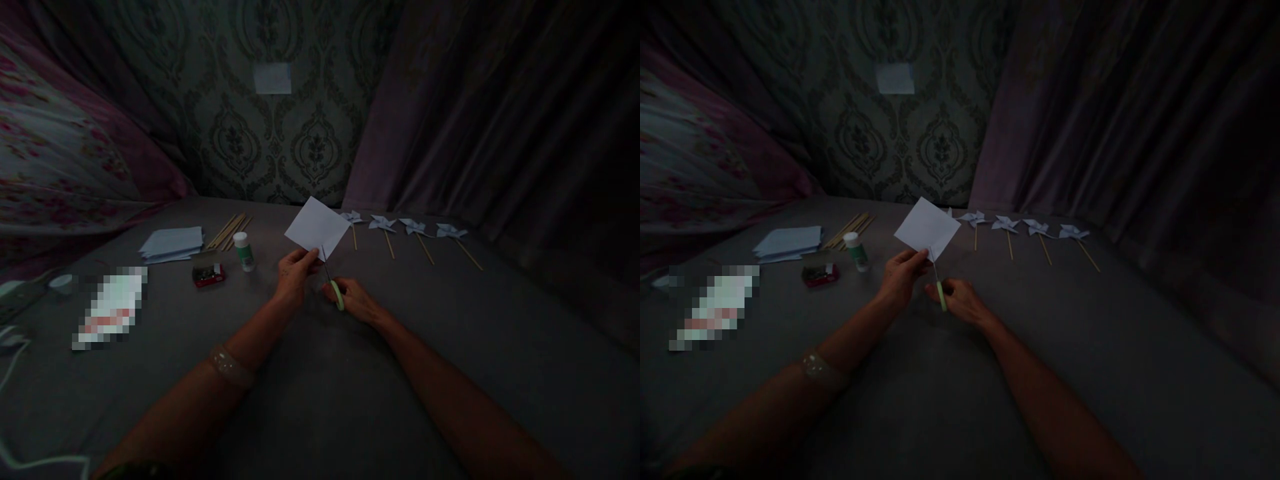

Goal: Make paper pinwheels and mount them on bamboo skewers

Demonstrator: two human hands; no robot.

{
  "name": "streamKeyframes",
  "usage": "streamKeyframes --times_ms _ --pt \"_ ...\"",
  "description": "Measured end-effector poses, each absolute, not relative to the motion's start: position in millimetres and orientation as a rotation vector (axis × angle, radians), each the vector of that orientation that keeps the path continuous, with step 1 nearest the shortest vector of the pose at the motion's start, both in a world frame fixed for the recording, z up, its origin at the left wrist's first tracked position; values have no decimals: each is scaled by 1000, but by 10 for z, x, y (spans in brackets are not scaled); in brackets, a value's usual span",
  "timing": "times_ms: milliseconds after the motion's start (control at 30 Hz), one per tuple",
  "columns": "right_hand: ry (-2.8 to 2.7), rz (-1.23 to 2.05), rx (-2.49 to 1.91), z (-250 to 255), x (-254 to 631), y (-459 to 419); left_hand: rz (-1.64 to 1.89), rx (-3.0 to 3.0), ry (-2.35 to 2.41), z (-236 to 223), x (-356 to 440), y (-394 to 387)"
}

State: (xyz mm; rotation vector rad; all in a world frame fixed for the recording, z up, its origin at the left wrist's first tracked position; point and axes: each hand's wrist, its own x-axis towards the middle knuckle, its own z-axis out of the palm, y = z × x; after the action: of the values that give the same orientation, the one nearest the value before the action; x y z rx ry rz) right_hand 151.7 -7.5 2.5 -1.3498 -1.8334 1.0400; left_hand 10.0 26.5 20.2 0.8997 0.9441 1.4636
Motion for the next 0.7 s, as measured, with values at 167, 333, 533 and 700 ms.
streamKeyframes --times_ms 167,333,533,700 --pt "-1821 1031 -1344 8 1521 -69 1469 911 947 204 98 262" --pt "-1805 1054 -1337 34 1503 -86 1465 901 940 205 99 251" --pt "-1789 1047 -1357 43 1495 -96 1459 897 925 193 99 245" --pt "-1784 1055 -1377 44 1492 -88 1454 892 910 179 98 240"
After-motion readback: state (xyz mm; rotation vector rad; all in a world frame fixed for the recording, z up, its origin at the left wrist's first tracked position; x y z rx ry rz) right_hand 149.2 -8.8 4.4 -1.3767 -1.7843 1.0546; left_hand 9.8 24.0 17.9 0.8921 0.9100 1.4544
